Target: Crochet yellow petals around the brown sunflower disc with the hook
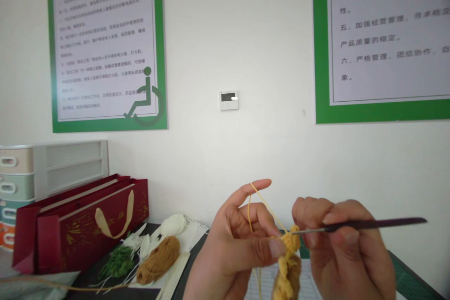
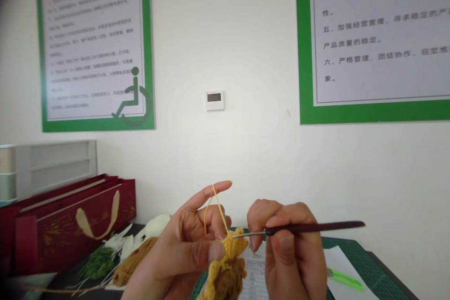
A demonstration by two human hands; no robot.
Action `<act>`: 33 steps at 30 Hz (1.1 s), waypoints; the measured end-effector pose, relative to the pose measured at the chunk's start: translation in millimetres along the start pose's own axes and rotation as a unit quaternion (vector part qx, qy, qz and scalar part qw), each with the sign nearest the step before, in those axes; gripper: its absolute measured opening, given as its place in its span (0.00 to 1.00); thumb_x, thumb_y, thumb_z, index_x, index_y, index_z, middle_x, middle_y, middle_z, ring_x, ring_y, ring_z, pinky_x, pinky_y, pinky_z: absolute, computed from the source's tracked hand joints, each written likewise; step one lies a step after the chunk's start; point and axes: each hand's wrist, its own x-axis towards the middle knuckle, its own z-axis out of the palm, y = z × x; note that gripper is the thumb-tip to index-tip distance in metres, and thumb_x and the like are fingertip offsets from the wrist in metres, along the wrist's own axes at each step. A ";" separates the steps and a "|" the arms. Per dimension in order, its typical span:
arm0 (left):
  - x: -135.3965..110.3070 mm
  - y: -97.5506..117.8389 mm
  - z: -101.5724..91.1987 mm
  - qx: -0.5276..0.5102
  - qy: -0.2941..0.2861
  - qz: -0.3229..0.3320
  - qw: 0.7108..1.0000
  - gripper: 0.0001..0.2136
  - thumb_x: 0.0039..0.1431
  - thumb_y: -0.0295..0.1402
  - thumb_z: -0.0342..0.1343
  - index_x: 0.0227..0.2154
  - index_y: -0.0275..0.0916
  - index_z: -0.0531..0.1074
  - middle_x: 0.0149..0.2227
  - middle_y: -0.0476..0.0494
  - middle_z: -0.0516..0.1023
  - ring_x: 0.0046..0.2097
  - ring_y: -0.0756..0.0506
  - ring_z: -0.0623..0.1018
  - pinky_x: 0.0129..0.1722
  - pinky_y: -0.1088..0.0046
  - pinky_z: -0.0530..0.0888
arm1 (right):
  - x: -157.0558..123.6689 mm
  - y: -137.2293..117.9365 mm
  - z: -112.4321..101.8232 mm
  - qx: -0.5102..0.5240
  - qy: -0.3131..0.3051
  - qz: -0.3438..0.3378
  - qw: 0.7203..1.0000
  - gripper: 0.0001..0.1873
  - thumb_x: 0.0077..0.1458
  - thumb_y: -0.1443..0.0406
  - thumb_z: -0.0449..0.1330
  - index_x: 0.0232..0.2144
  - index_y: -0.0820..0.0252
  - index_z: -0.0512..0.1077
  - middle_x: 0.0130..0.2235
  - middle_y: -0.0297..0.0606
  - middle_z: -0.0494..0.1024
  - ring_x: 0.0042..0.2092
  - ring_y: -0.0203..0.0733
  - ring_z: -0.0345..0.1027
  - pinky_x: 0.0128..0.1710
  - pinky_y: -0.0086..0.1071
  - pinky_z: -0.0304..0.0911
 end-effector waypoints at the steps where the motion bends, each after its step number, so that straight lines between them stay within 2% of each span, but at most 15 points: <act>1: 0.0 1.0 -0.5 0.006 -0.004 0.001 1.000 0.35 0.38 0.19 0.75 0.55 0.36 0.77 0.25 0.49 0.79 0.28 0.52 0.72 0.30 0.77 0.69 | 1.3 -1.7 -0.3 0.014 0.001 0.024 1.000 0.09 0.70 0.61 0.53 0.37 0.54 0.71 0.24 0.32 0.68 0.27 0.37 0.62 0.26 0.33 0.63; 4: -0.2 2.5 0.4 0.024 0.001 0.015 1.000 0.31 0.38 0.21 0.77 0.50 0.37 0.80 0.25 0.49 0.78 0.27 0.53 0.72 0.29 0.79 0.68 | 3.5 -2.0 -2.5 0.066 -0.030 0.098 0.993 0.14 0.71 0.61 0.47 0.34 0.54 0.68 0.23 0.30 0.63 0.26 0.37 0.58 0.26 0.32 0.62; 6: -0.6 1.9 2.4 0.059 0.031 0.041 0.997 0.29 0.38 0.24 0.79 0.48 0.38 0.81 0.25 0.51 0.78 0.26 0.55 0.71 0.28 0.80 0.65 | 3.0 1.5 -4.4 0.084 -0.064 0.145 0.984 0.15 0.72 0.60 0.47 0.32 0.54 0.66 0.23 0.30 0.63 0.25 0.36 0.57 0.25 0.30 0.63; 9: -1.5 0.5 6.1 0.119 0.088 0.084 0.985 0.31 0.39 0.28 0.79 0.50 0.41 0.79 0.26 0.52 0.78 0.26 0.55 0.68 0.28 0.80 0.63 | 1.9 7.3 -8.4 0.045 -0.116 0.145 0.982 0.08 0.70 0.62 0.53 0.36 0.52 0.67 0.28 0.31 0.70 0.29 0.35 0.64 0.28 0.29 0.67; 11: -2.4 -0.1 8.1 0.135 0.107 0.100 0.980 0.34 0.40 0.28 0.79 0.53 0.42 0.77 0.26 0.52 0.79 0.25 0.55 0.67 0.28 0.79 0.63 | 3.6 7.7 -11.6 -0.025 -0.146 0.089 0.985 0.04 0.66 0.67 0.58 0.39 0.51 0.68 0.32 0.32 0.73 0.33 0.35 0.70 0.30 0.29 0.70; 13: -3.0 -1.0 9.3 0.139 0.111 0.111 0.978 0.34 0.41 0.27 0.79 0.54 0.43 0.76 0.26 0.52 0.79 0.25 0.56 0.64 0.27 0.79 0.61 | 8.1 4.6 -14.7 -0.110 -0.165 0.011 0.980 0.10 0.63 0.73 0.60 0.41 0.52 0.69 0.34 0.32 0.74 0.34 0.36 0.71 0.29 0.28 0.70; 16: -2.9 -4.2 8.9 0.139 0.111 0.129 0.976 0.33 0.44 0.25 0.77 0.55 0.42 0.76 0.26 0.52 0.79 0.24 0.57 0.64 0.26 0.80 0.61 | 15.1 -0.7 -19.5 -0.260 -0.196 -0.147 0.934 0.15 0.57 0.78 0.62 0.42 0.55 0.73 0.33 0.34 0.76 0.32 0.37 0.71 0.27 0.30 0.68; 19: -1.4 -7.5 5.9 0.103 0.102 0.109 0.983 0.34 0.44 0.23 0.76 0.56 0.39 0.75 0.26 0.52 0.78 0.26 0.54 0.71 0.29 0.79 0.67 | 12.7 1.4 -22.4 -0.387 -0.153 -0.317 0.852 0.20 0.49 0.81 0.66 0.40 0.55 0.77 0.34 0.35 0.81 0.35 0.40 0.73 0.34 0.37 0.71; 21: -0.4 -7.6 3.4 0.045 0.066 0.052 0.995 0.35 0.41 0.22 0.77 0.56 0.35 0.76 0.26 0.50 0.78 0.28 0.52 0.75 0.31 0.76 0.71 | 5.9 6.3 -20.4 -0.358 -0.096 -0.351 0.860 0.19 0.50 0.80 0.67 0.39 0.54 0.78 0.32 0.33 0.80 0.33 0.38 0.72 0.34 0.37 0.69; 22: -0.1 -6.9 2.3 0.019 0.047 0.026 0.998 0.36 0.39 0.21 0.77 0.56 0.34 0.77 0.26 0.49 0.78 0.29 0.51 0.76 0.32 0.76 0.72 | 2.6 8.5 -17.9 -0.314 -0.072 -0.332 0.886 0.17 0.51 0.78 0.66 0.40 0.55 0.78 0.31 0.33 0.79 0.32 0.38 0.70 0.32 0.37 0.68; 24: -0.1 -4.5 1.4 -0.008 0.028 0.009 1.000 0.38 0.38 0.20 0.77 0.57 0.33 0.76 0.26 0.48 0.79 0.30 0.51 0.76 0.33 0.77 0.72 | -1.6 11.0 -11.5 -0.223 -0.041 -0.197 0.954 0.10 0.57 0.73 0.65 0.39 0.55 0.78 0.35 0.36 0.78 0.36 0.41 0.71 0.31 0.36 0.68; 25: -0.2 -3.2 1.6 -0.008 0.027 0.013 1.000 0.39 0.38 0.19 0.77 0.58 0.34 0.75 0.26 0.49 0.78 0.29 0.52 0.75 0.32 0.78 0.71 | -2.0 11.2 -8.4 -0.186 -0.042 -0.135 0.972 0.06 0.60 0.70 0.65 0.38 0.54 0.77 0.37 0.36 0.78 0.39 0.42 0.72 0.33 0.36 0.69; 27: -0.7 -1.0 3.7 -0.001 0.031 0.022 0.999 0.41 0.39 0.19 0.77 0.60 0.37 0.74 0.25 0.52 0.76 0.27 0.54 0.73 0.29 0.80 0.69 | -0.6 10.3 -4.0 -0.129 -0.066 -0.061 0.988 0.01 0.62 0.64 0.65 0.36 0.53 0.77 0.36 0.35 0.80 0.43 0.43 0.71 0.39 0.36 0.70; 30: -1.3 0.2 8.4 0.023 0.040 0.033 0.998 0.43 0.38 0.21 0.78 0.61 0.40 0.73 0.24 0.54 0.75 0.25 0.56 0.70 0.27 0.82 0.66 | 1.6 8.9 -2.6 -0.064 -0.086 -0.004 0.994 0.03 0.64 0.60 0.63 0.39 0.50 0.76 0.33 0.34 0.81 0.47 0.43 0.70 0.49 0.39 0.69; 33: -1.9 -0.1 10.5 0.056 0.052 0.054 0.996 0.42 0.38 0.24 0.80 0.60 0.42 0.74 0.24 0.54 0.77 0.25 0.56 0.70 0.28 0.81 0.66 | 0.6 8.2 -2.9 -0.003 -0.061 0.056 0.997 0.02 0.65 0.60 0.62 0.40 0.49 0.74 0.34 0.34 0.80 0.45 0.42 0.71 0.44 0.37 0.70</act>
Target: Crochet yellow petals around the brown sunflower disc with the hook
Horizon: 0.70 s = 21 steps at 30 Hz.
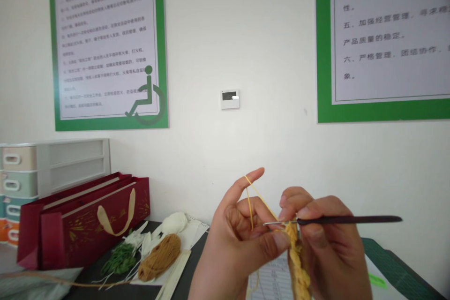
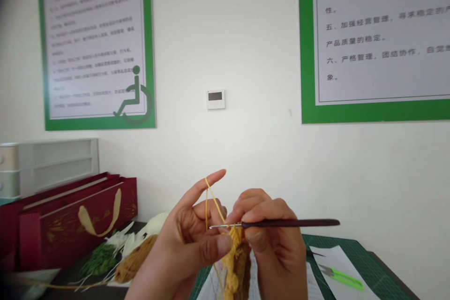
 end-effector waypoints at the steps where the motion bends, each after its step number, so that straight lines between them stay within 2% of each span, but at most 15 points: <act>1: -0.3 0.0 -0.3 0.009 0.004 0.006 1.000 0.40 0.39 0.25 0.80 0.59 0.42 0.75 0.25 0.53 0.77 0.26 0.56 0.71 0.28 0.81 0.66 | -0.3 -0.3 0.4 0.016 0.010 0.014 1.000 0.03 0.65 0.59 0.62 0.39 0.49 0.74 0.34 0.34 0.80 0.43 0.42 0.71 0.42 0.36 0.70; 6: -1.9 1.8 -4.8 0.035 0.011 0.021 0.999 0.32 0.47 0.25 0.76 0.57 0.41 0.77 0.27 0.51 0.79 0.28 0.54 0.74 0.31 0.80 0.68 | 2.4 -2.1 1.8 0.036 0.033 0.039 0.998 0.06 0.65 0.57 0.62 0.37 0.50 0.72 0.31 0.34 0.80 0.41 0.42 0.71 0.38 0.33 0.70; 14: -2.5 3.6 -4.3 0.031 0.016 0.025 0.999 0.26 0.49 0.23 0.75 0.53 0.40 0.79 0.27 0.50 0.79 0.28 0.54 0.74 0.29 0.80 0.68 | 5.4 0.9 -10.5 -0.033 -0.008 -0.021 0.999 0.04 0.68 0.59 0.58 0.40 0.51 0.69 0.31 0.35 0.80 0.43 0.45 0.72 0.41 0.39 0.70; 21: -1.5 3.7 -5.9 0.056 0.025 0.029 0.998 0.24 0.48 0.25 0.75 0.51 0.40 0.80 0.25 0.51 0.78 0.25 0.55 0.69 0.23 0.81 0.60 | 9.1 -3.0 -16.8 -0.070 -0.060 -0.071 0.993 0.03 0.69 0.62 0.57 0.43 0.52 0.68 0.33 0.35 0.81 0.41 0.44 0.71 0.42 0.41 0.66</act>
